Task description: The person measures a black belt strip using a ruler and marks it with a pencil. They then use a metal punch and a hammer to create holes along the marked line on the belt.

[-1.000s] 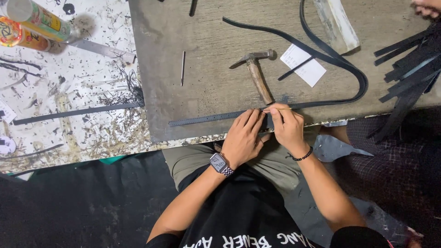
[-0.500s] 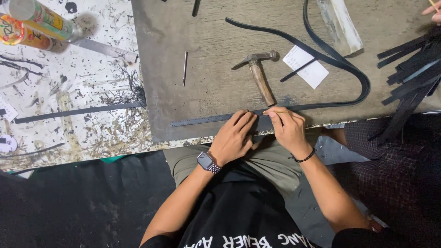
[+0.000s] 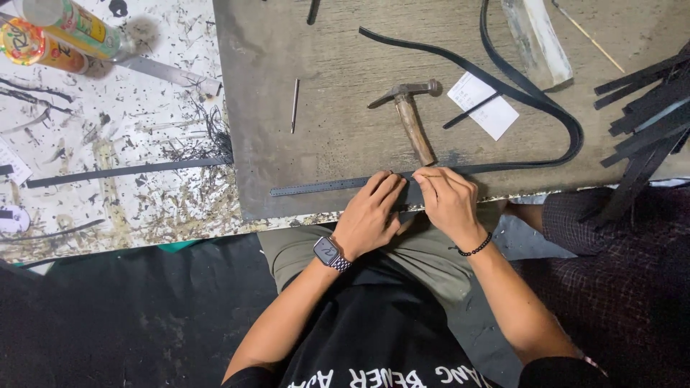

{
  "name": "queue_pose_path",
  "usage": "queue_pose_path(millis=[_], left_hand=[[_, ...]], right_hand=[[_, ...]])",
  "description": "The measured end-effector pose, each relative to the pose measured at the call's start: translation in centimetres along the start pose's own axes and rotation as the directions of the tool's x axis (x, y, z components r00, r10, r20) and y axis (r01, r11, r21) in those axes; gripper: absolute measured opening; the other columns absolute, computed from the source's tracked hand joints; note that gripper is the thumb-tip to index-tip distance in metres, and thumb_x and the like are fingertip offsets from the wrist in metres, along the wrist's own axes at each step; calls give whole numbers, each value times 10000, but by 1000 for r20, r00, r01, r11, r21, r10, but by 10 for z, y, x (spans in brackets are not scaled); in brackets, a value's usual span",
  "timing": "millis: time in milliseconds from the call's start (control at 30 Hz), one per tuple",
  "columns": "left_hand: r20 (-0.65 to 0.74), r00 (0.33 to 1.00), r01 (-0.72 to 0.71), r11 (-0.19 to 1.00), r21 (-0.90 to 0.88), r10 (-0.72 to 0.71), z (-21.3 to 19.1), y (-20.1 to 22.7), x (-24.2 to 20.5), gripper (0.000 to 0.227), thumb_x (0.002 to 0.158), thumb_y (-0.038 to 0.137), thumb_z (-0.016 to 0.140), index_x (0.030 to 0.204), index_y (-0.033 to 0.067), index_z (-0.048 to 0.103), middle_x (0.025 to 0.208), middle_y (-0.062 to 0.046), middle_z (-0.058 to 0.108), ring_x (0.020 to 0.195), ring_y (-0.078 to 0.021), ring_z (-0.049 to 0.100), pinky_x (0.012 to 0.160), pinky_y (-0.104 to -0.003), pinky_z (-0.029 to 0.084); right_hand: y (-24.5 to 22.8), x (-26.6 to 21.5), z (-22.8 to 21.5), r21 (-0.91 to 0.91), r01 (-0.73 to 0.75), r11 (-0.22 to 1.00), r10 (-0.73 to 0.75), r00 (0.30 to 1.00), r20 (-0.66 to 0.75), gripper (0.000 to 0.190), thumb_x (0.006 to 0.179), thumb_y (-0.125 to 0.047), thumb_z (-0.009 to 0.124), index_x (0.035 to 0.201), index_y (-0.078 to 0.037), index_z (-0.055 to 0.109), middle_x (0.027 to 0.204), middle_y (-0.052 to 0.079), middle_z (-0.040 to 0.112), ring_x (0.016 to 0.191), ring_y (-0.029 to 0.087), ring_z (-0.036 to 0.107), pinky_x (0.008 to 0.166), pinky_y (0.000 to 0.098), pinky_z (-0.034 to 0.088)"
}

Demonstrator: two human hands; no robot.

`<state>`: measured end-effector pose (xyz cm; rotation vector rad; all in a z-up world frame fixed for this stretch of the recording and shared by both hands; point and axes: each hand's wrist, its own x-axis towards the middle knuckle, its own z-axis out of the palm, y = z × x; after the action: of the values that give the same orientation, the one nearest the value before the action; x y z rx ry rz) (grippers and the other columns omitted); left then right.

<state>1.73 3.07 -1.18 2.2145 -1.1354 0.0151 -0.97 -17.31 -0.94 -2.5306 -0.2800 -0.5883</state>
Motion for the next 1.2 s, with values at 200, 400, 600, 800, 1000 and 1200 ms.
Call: queue_pose_path(millis=[200, 400, 600, 800, 1000, 1200], left_hand=[[-23, 1000, -7, 1000, -22, 7, 5, -3, 0, 631, 804, 161, 655, 1360, -122, 561, 1298, -261, 574, 1333, -398, 494, 1224, -449, 347], [-20, 1000, 2, 998, -56, -3, -1, -3, 0, 618, 808, 127, 656, 1367, -119, 560, 1295, -254, 581, 1323, -391, 507, 1226, -453, 346], [-134, 983, 115, 990, -86, -126, 10, -24, -12, 319, 944, 27, 650, 1250, -62, 664, 1183, -186, 663, 1196, -316, 635, 1088, -383, 492], [-299, 951, 91, 996, 18, -81, 10, -31, 2, 184, 943, 100, 746, 1095, -2, 728, 1024, -115, 685, 1015, -259, 668, 927, -318, 573], [-332, 934, 116, 991, -61, -130, 6, -32, 5, 154, 930, 125, 768, 1042, 21, 748, 946, -90, 694, 963, -231, 671, 865, -296, 589], [-324, 934, 119, 986, -115, -150, 5, -33, 4, 143, 912, 98, 771, 1027, 19, 741, 912, -111, 661, 925, -284, 664, 856, -356, 585]], right_hand=[[-13, 11, -7, -24, 5, 1000, -5, 1000, 1, 174, 1041, -133, 692, 886, -63, 725, 908, 33, 793, 811, 299, 741, 614, 365, 575], [-24, 9, 0, 167, -127, 978, 131, 991, -12, 137, 1057, -83, 648, 950, -54, 728, 852, 52, 784, 774, 365, 724, 582, 381, 559], [-25, 12, -3, 193, -192, 962, 190, 981, 25, 138, 1073, -126, 618, 988, -72, 713, 831, 35, 788, 770, 307, 746, 627, 364, 569], [-28, 16, -4, 155, -136, 979, 134, 991, 21, 129, 1064, -101, 631, 968, -69, 711, 835, 36, 784, 738, 318, 734, 601, 364, 568], [-22, 13, 2, 87, -66, 994, 66, 998, 4, 117, 1029, -99, 697, 918, -78, 727, 835, 40, 779, 719, 317, 731, 572, 371, 571], [-26, 16, 3, 76, -28, 997, 28, 1000, -4, 111, 996, -80, 749, 898, -30, 735, 853, 94, 778, 732, 342, 731, 571, 366, 575]])
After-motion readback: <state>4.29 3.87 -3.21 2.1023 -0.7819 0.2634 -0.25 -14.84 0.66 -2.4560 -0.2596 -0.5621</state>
